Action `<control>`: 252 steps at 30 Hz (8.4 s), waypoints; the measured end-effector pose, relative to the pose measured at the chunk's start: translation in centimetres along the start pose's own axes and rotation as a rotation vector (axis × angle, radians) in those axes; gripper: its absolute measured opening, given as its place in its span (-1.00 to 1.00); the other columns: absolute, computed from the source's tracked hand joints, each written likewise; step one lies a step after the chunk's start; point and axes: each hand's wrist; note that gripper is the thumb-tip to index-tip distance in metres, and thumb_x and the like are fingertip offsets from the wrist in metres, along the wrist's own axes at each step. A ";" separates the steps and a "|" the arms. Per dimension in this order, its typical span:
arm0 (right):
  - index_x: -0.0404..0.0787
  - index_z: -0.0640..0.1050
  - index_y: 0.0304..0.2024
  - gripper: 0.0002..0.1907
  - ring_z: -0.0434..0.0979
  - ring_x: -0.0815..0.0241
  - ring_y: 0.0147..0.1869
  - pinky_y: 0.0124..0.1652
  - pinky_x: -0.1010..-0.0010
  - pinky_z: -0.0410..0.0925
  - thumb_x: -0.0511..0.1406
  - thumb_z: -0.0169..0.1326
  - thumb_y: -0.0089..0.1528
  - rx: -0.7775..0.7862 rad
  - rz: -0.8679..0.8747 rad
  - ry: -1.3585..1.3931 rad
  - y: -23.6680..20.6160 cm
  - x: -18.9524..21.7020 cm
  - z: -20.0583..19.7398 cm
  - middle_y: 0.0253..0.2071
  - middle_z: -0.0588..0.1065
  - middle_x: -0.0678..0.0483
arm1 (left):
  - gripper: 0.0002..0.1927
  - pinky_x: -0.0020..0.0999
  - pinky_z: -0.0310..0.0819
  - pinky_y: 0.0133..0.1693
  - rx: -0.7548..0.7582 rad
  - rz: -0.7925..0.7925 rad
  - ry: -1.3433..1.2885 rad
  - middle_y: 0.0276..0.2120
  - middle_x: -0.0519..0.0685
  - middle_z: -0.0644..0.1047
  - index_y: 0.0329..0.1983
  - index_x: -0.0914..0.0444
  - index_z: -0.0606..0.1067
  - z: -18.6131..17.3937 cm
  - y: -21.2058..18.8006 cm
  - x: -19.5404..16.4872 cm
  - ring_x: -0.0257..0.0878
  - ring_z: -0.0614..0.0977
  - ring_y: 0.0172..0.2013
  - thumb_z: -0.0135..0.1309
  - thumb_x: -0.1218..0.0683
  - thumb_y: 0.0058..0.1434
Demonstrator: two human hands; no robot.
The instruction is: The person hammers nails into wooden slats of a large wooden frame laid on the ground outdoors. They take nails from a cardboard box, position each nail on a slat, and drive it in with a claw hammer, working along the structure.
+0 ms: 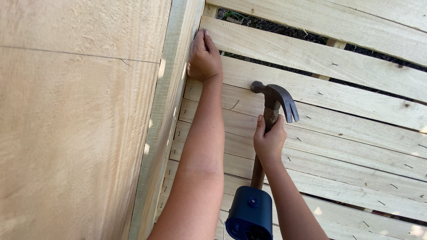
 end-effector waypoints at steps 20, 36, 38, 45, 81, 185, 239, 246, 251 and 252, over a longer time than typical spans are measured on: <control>-0.31 0.35 -0.20 -0.71 0.51 0.06 -0.60 -0.56 0.25 0.32 -0.21 0.07 0.40 0.031 0.048 -0.008 0.0 -0.6 -0.1 -0.59 0.47 -0.05 | -0.75 -0.27 0.55 -0.46 0.056 -0.079 0.040 -0.28 -0.20 0.71 -0.11 -0.02 0.65 -0.4 0.2 -0.9 -0.23 0.73 -0.36 -0.02 -0.12 0.39; -0.36 0.38 -0.10 -0.67 0.61 -0.19 -0.45 -0.43 0.09 0.39 -0.19 0.06 0.40 0.218 -0.210 0.014 8.0 9.8 0.2 -0.50 0.53 -0.22 | -0.81 -0.18 0.53 -0.44 0.072 -0.120 0.060 -0.26 -0.25 0.70 -0.16 -0.06 0.62 0.1 -0.6 -1.2 -0.19 0.72 -0.31 0.01 -0.11 0.38; -0.38 0.34 -0.08 -0.66 0.61 -0.28 -0.36 -0.38 0.05 0.40 -0.18 0.05 0.44 0.239 -0.354 -0.022 9.7 11.3 0.0 -0.44 0.54 -0.26 | -0.82 -0.18 0.54 -0.42 0.063 -0.107 0.037 -0.25 -0.26 0.69 -0.15 -0.07 0.61 0.1 -0.6 -1.4 -0.20 0.72 -0.30 0.00 -0.11 0.38; -0.34 0.33 -0.11 -0.60 0.59 -0.37 -0.27 -0.30 -0.06 0.41 -0.10 0.05 0.44 0.347 -0.329 -0.321 11.8 14.2 1.7 -0.39 0.55 -0.31 | -0.81 -0.17 0.52 -0.46 0.165 -0.194 0.133 -0.29 -0.28 0.69 -0.16 -0.10 0.64 0.5 -0.7 -1.6 -0.19 0.71 -0.37 0.04 -0.09 0.25; -0.36 0.34 -0.10 -0.67 0.61 -0.33 -0.33 -0.37 -0.05 0.42 -0.20 0.06 0.40 0.127 -0.357 -0.213 12.0 7.0 3.9 -0.42 0.57 -0.24 | -0.45 -0.01 0.25 0.39 0.463 0.550 0.112 0.55 -0.19 0.13 0.52 0.05 0.28 -7.9 -5.8 1.2 -0.12 0.32 0.47 -0.10 -0.10 0.50; -0.36 0.40 -0.13 -0.63 0.60 -0.30 -0.38 -0.39 0.00 0.41 -0.13 0.07 0.46 0.255 -0.517 -0.362 13.4 12.5 1.0 -0.44 0.55 -0.22 | -0.36 0.12 -0.23 0.46 0.787 0.415 0.288 0.57 -0.37 -0.05 0.53 -0.18 0.11 -9.0 -5.1 -2.2 -0.11 -0.05 0.57 -0.13 -0.14 0.38; -0.35 0.41 -0.04 -0.69 0.56 -0.16 -0.46 -0.45 0.09 0.40 -0.20 0.13 0.43 0.237 -0.805 -0.493 16.2 9.8 -0.6 -0.50 0.53 -0.09 | -0.37 0.13 -0.08 0.51 0.578 0.444 -0.086 0.55 -0.15 0.04 0.56 -0.04 0.11 -7.2 -6.2 -1.1 0.03 0.11 0.54 -0.13 -0.04 0.42; -0.35 0.45 0.14 -0.62 0.55 -0.23 -0.46 -0.45 0.05 0.37 -0.19 0.11 0.42 0.193 -0.694 -0.457 16.4 9.8 -0.3 -0.49 0.56 -0.11 | -0.35 -0.02 0.14 0.35 0.929 0.247 -0.019 0.61 -0.20 0.04 0.57 -0.13 0.09 -7.8 -5.9 -1.3 0.03 0.20 0.44 -0.19 -0.05 0.40; -0.34 0.47 -0.06 -0.63 0.60 -0.26 -0.36 -0.32 0.05 0.41 -0.11 0.04 0.47 0.246 -0.310 -0.245 17.2 9.6 -1.7 -0.42 0.53 -0.21 | -0.32 0.06 0.02 0.43 0.587 0.435 0.120 0.57 -0.11 0.03 0.57 -0.08 0.08 -7.8 -6.0 -1.5 -0.05 0.11 0.54 -0.09 -0.11 0.40; -0.33 0.47 -0.11 -0.60 0.61 -0.26 -0.38 -0.32 0.04 0.41 -0.08 0.02 0.45 0.288 -0.145 -0.231 17.3 9.5 -1.8 -0.44 0.52 -0.23 | -0.31 0.09 0.01 0.44 0.570 0.440 0.132 0.57 -0.11 0.02 0.58 -0.07 0.06 -7.8 -6.2 -1.4 -0.07 0.10 0.55 -0.09 -0.12 0.40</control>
Point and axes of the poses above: each hand's wrist, its own y-axis towards the middle knuckle, its own z-axis out of the palm, x = y × z
